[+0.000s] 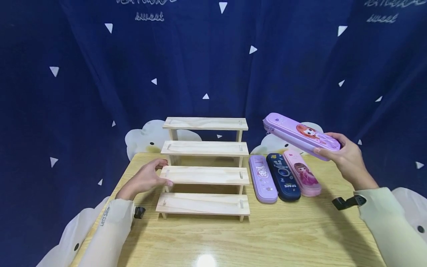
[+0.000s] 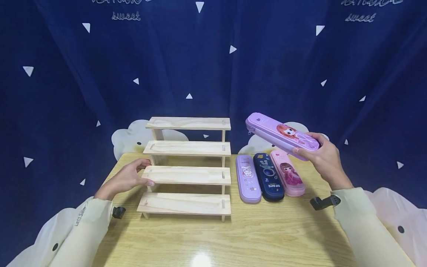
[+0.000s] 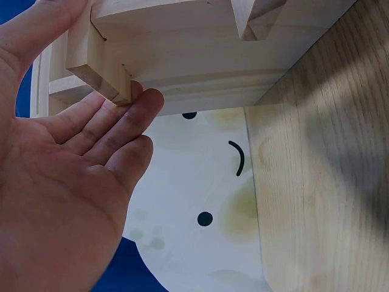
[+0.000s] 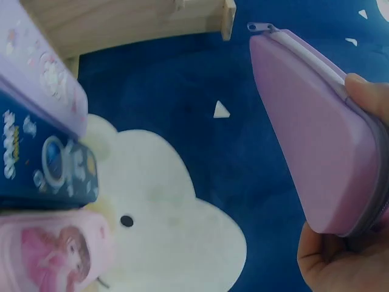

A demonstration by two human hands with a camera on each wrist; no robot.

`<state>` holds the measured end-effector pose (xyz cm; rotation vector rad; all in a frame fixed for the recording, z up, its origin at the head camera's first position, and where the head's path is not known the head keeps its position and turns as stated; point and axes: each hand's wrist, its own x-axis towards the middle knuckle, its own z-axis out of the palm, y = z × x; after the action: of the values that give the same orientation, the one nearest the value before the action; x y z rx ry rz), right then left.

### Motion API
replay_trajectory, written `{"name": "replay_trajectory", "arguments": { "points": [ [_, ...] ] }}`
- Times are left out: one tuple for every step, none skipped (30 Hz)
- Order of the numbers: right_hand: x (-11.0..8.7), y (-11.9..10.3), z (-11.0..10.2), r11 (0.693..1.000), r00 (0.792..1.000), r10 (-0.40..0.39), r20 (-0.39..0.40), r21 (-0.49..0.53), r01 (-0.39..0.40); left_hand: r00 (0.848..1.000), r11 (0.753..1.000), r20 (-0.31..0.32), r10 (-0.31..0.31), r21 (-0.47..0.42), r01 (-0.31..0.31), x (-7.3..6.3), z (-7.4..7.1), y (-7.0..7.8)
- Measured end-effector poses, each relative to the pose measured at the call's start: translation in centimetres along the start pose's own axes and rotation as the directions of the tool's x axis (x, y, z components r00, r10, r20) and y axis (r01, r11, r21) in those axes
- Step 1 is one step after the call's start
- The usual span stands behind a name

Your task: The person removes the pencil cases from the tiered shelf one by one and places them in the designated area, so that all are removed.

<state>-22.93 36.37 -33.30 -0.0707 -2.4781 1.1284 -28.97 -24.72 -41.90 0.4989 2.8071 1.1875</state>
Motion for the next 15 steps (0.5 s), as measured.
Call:
{"name": "replay_trajectory", "arguments": {
  "points": [
    [-0.1, 0.4, -0.1, 1.000, 1.000, 0.000, -0.012, -0.003, 0.000, 1.000, 1.000, 0.000, -0.002, -0.001, 0.002, 0.0, 0.0, 0.0],
    [-0.2, 0.7, -0.2, 1.000, 1.000, 0.004, -0.026, -0.009, -0.005, 1.000, 1.000, -0.001, -0.002, 0.000, 0.002, 0.0, 0.0, 0.0],
    [-0.4, 1.1, -0.3, 1.000, 0.999, 0.008, -0.043, -0.013, -0.009, 1.000, 1.000, -0.002, -0.004, 0.001, 0.004, 0.0, 0.0, 0.0],
    [-0.5, 1.4, -0.4, 1.000, 0.998, 0.016, -0.057, -0.019, -0.018, 1.000, 1.000, -0.004, -0.004, 0.002, 0.004, 0.0, 0.0, 0.0],
    [-0.6, 1.8, -0.5, 0.999, 0.997, 0.025, -0.071, -0.024, -0.027, 1.000, 1.000, -0.005, -0.005, 0.004, 0.005, 0.0, 0.0, 0.0],
    [-0.7, 2.1, -0.6, 0.999, 0.996, 0.031, -0.084, -0.032, -0.034, 1.000, 1.000, -0.006, -0.006, 0.006, 0.006, -0.1, 0.0, 0.1],
    [-0.8, 2.5, -0.7, 0.998, 0.995, 0.039, -0.094, -0.040, -0.043, 1.000, 1.000, -0.005, -0.006, 0.008, 0.006, -0.1, 0.0, 0.1],
    [-0.9, 2.8, -0.8, 0.998, 0.993, 0.049, -0.104, -0.043, -0.054, 1.000, 1.000, -0.005, -0.006, 0.010, 0.006, -0.1, 0.0, 0.1],
    [-1.0, 3.1, -0.9, 0.997, 0.992, 0.059, -0.111, -0.045, -0.064, 1.000, 1.000, -0.004, -0.008, 0.012, 0.008, -0.1, 0.0, 0.1],
    [-1.2, 3.4, -1.0, 0.996, 0.990, 0.069, -0.120, -0.048, -0.075, 1.000, 1.000, -0.003, -0.008, 0.014, 0.008, -0.1, 0.0, 0.2],
    [-1.3, 3.8, -1.0, 0.995, 0.988, 0.077, -0.131, -0.052, -0.085, 1.000, 1.000, -0.002, -0.008, 0.016, 0.008, -0.1, 0.0, 0.2],
    [-1.4, 4.0, -1.1, 0.994, 0.986, 0.087, -0.140, -0.057, -0.096, 1.000, 1.000, -0.001, -0.008, 0.017, 0.008, -0.1, 0.0, 0.2],
    [-1.5, 4.3, -1.2, 0.992, 0.984, 0.099, -0.149, -0.058, -0.109, 1.000, 1.000, -0.002, -0.009, 0.017, 0.009, 0.0, 0.1, 0.2],
    [-1.6, 4.6, -1.2, 0.991, 0.981, 0.111, -0.157, -0.056, -0.121, 1.000, 1.000, -0.003, -0.008, 0.018, 0.008, 0.0, 0.1, 0.2],
    [-1.6, 4.9, -1.3, 0.989, 0.979, 0.124, -0.163, -0.057, -0.135, 1.000, 1.000, -0.003, -0.009, 0.018, 0.009, 0.0, 0.1, 0.2]
  ]
}}
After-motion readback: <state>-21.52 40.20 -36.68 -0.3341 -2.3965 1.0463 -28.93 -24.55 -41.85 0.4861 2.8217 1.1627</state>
